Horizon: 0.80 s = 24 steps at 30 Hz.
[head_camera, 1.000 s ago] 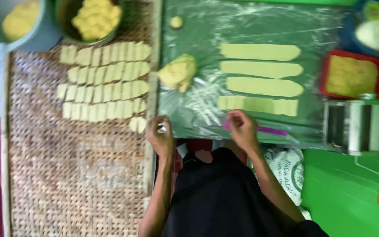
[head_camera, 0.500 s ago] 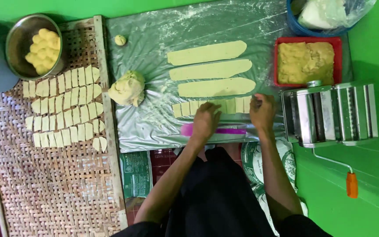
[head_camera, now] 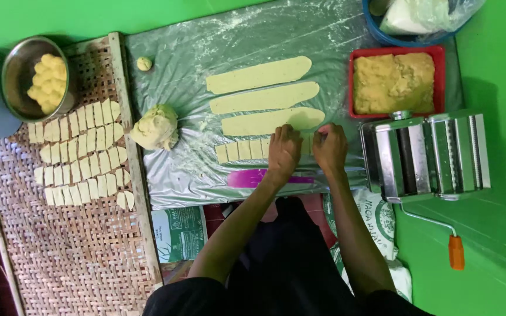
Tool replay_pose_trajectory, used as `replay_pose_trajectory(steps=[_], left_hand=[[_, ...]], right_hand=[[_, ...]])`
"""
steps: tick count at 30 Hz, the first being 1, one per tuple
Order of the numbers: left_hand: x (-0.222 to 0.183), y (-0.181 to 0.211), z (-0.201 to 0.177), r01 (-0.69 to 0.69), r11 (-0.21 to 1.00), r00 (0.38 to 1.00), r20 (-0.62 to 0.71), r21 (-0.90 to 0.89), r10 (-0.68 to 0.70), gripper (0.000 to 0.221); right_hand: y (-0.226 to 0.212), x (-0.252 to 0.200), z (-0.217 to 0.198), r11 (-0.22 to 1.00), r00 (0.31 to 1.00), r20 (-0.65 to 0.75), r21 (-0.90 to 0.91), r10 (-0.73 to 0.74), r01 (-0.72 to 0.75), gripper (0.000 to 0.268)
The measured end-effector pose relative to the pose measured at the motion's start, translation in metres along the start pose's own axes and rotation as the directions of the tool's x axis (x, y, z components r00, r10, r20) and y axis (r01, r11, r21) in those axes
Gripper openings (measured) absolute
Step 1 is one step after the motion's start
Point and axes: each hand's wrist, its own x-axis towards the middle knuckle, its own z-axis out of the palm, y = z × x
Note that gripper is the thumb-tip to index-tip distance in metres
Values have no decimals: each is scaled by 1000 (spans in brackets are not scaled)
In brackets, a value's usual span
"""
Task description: Flatten dough with a manual machine, cut it into strips, and fold them into shapes.
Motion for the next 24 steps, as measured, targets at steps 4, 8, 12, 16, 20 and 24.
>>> replay_pose_trajectory(steps=[4, 8, 12, 16, 20, 24], left_hand=[[15, -8, 19, 74, 995, 997, 37, -63, -71, 13], [16, -9, 16, 36, 988, 999, -34, -152, -42, 10], [11, -7, 6, -22, 991, 1000, -21, -131, 20, 11], [-3, -5, 8, -160, 962, 984, -118, -222, 136, 12], [-20, -1, 2, -121, 823, 990, -126, -555, 61, 7], [-31, 7, -12, 71, 520, 965, -73, -851, -250, 8]], right_hand=[[-2, 2, -2, 999, 1000, 12, 30, 12, -12, 14], [-9, -5, -17, 985, 999, 6, 163, -52, 50, 20], [-16, -18, -35, 924, 1000, 19, 382, -16, 7, 27], [-1, -32, -33, 894, 996, 38, 440, 76, -85, 27], [-25, -45, -53, 812, 983, 93, 555, 157, -182, 27], [-46, -52, -65, 701, 982, 144, 688, 124, -190, 27]])
